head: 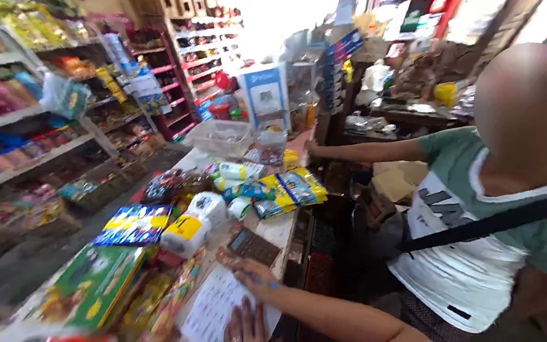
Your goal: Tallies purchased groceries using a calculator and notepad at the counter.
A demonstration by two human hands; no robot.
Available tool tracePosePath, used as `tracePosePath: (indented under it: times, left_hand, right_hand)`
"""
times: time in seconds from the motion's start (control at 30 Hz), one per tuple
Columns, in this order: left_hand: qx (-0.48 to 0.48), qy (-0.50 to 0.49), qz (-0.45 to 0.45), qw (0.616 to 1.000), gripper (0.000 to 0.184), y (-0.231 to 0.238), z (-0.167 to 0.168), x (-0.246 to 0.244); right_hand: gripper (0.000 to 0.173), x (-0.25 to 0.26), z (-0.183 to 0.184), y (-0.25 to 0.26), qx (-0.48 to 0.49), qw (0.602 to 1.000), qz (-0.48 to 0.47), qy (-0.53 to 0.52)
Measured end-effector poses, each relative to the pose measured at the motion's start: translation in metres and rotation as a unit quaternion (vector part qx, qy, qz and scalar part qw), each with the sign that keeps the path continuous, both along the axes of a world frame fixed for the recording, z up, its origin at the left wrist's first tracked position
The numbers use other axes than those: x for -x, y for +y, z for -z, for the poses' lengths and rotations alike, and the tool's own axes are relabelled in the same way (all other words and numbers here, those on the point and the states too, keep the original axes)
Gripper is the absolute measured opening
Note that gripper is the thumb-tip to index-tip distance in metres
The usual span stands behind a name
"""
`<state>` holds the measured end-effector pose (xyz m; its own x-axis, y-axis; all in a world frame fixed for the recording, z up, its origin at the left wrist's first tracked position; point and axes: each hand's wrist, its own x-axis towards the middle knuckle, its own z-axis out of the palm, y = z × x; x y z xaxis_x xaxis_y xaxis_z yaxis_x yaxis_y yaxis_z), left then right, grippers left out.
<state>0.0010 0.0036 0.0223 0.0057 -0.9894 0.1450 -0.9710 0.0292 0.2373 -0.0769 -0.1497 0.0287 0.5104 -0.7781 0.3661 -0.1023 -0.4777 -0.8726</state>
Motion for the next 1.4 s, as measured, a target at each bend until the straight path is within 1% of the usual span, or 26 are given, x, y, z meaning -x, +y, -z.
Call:
tracePosePath:
  times: [0.1, 0.17, 0.23, 0.4, 0.47, 0.57, 0.6, 0.63, 0.7, 0.8, 0.93, 1.0, 1.1, 1.33, 1.4]
  left_hand:
    - [0.025, -0.002, -0.003, 1.000, 0.100, 0.002, 0.008, 0.001]
    - [0.064, -0.013, -0.001, 0.998, 0.107, 0.001, 0.016, 0.000]
    - [0.083, -0.016, 0.003, 0.996, 0.105, 0.000, 0.019, -0.001]
    - [0.103, -0.023, -0.001, 0.994, 0.094, -0.002, 0.023, -0.002]
    - [0.098, -0.028, -0.002, 0.995, 0.098, -0.002, 0.023, -0.002]
    - [0.095, -0.033, -0.001, 0.995, 0.100, -0.003, 0.021, -0.002]
    - [0.098, -0.036, -0.002, 0.994, 0.099, -0.004, 0.022, -0.002]
    - [0.101, -0.037, -0.003, 0.994, 0.097, -0.004, 0.023, -0.003]
    - [0.106, -0.036, -0.005, 0.994, 0.095, -0.004, 0.025, -0.002]
    - [0.108, -0.038, -0.006, 0.993, 0.096, -0.005, 0.024, -0.002]
    - [0.116, -0.053, -0.013, 0.992, 0.096, -0.006, 0.026, -0.002]
    - [0.115, -0.057, -0.016, 0.992, 0.091, -0.005, 0.025, -0.001]
    - [0.129, -0.073, -0.019, 0.989, 0.083, -0.005, 0.026, -0.001]
    - [0.114, -0.072, -0.017, 0.991, 0.078, -0.003, 0.025, 0.000]
    - [0.111, -0.068, -0.018, 0.991, 0.076, -0.003, 0.025, 0.000]
  right_hand:
    - [0.029, -0.004, 0.000, 0.000, -0.058, 0.998, 0.005, -0.034]
    - [0.032, -0.008, 0.005, -0.001, -0.064, 0.996, -0.002, -0.057]
    - [0.032, -0.011, 0.006, 0.000, -0.055, 0.997, -0.012, -0.055]
    - [0.029, -0.014, 0.012, -0.006, -0.008, 1.000, -0.022, 0.000]
    - [0.026, -0.015, 0.008, -0.012, -0.010, 0.999, -0.039, 0.023]
    - [0.021, -0.017, 0.004, -0.021, -0.038, 0.997, -0.064, 0.015]
    - [0.021, -0.017, 0.004, -0.023, -0.048, 0.996, -0.076, 0.010]
    - [0.025, -0.018, 0.005, -0.023, -0.059, 0.994, -0.089, 0.007]
    - [0.034, -0.018, 0.007, -0.023, -0.060, 0.993, -0.102, 0.031]
    - [0.040, -0.019, 0.005, -0.024, -0.047, 0.991, -0.097, 0.082]
    - [0.043, -0.020, 0.006, -0.023, -0.027, 0.992, -0.089, 0.089]
    - [0.043, -0.020, 0.006, -0.022, -0.026, 0.992, -0.094, 0.085]
    - [0.042, -0.019, 0.005, -0.022, -0.041, 0.992, -0.091, 0.080]
    - [0.033, -0.024, 0.002, -0.019, -0.108, 0.990, -0.062, 0.066]
    - [0.033, -0.024, 0.002, -0.018, -0.104, 0.991, -0.053, 0.063]
